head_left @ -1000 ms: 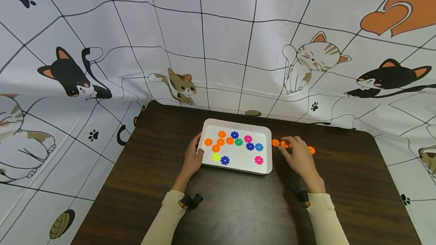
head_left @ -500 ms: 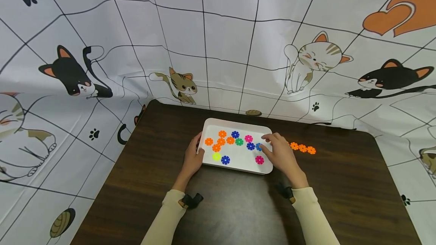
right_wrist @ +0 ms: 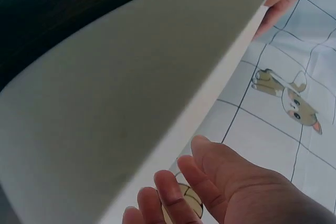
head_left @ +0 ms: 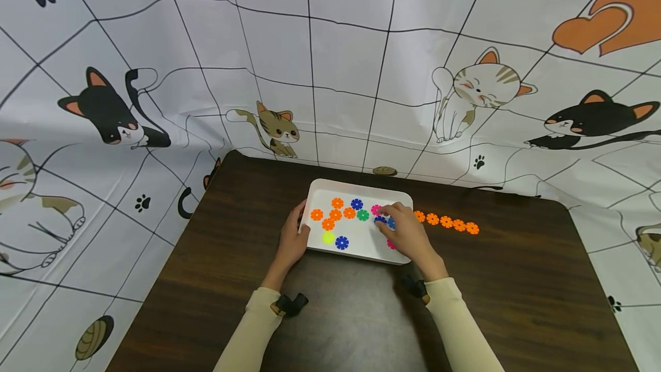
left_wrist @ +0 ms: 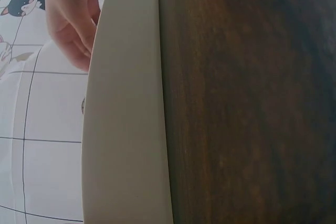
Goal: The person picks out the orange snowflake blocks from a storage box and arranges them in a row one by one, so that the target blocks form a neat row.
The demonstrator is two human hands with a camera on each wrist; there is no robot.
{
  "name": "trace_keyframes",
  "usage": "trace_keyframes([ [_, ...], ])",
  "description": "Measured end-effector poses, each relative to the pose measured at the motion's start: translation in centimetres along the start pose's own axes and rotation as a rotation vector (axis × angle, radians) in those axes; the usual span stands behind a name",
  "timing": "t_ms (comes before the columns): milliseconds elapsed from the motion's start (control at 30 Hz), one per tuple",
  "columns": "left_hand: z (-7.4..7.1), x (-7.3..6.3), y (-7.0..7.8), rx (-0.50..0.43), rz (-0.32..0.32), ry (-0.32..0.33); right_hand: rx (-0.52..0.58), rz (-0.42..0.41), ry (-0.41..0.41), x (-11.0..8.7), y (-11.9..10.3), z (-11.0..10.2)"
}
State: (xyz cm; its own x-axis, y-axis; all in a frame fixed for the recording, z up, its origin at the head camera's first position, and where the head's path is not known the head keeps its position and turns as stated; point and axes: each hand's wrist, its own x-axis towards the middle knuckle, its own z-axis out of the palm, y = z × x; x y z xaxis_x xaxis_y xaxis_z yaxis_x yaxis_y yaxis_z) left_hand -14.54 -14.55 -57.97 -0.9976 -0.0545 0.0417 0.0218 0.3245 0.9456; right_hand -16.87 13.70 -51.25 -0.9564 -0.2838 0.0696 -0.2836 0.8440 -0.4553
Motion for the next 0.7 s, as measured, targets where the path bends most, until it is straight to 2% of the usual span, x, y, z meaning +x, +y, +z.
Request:
trace_keyframes([
  [300,0.0,0.0,-0.1,0.003,-0.011,0.001,-0.002,-0.014,-0.038,0.9,-1.1,1.2],
  [500,0.1,-0.1,0.0,0.002,-0.016,-0.006,0.02,0.015,-0.106,1.1,-1.8,1.6],
  [700,0.1,0.0,0.1,0.003,-0.003,0.01,0.003,-0.026,-0.126,1.9,-2.7,2.0],
])
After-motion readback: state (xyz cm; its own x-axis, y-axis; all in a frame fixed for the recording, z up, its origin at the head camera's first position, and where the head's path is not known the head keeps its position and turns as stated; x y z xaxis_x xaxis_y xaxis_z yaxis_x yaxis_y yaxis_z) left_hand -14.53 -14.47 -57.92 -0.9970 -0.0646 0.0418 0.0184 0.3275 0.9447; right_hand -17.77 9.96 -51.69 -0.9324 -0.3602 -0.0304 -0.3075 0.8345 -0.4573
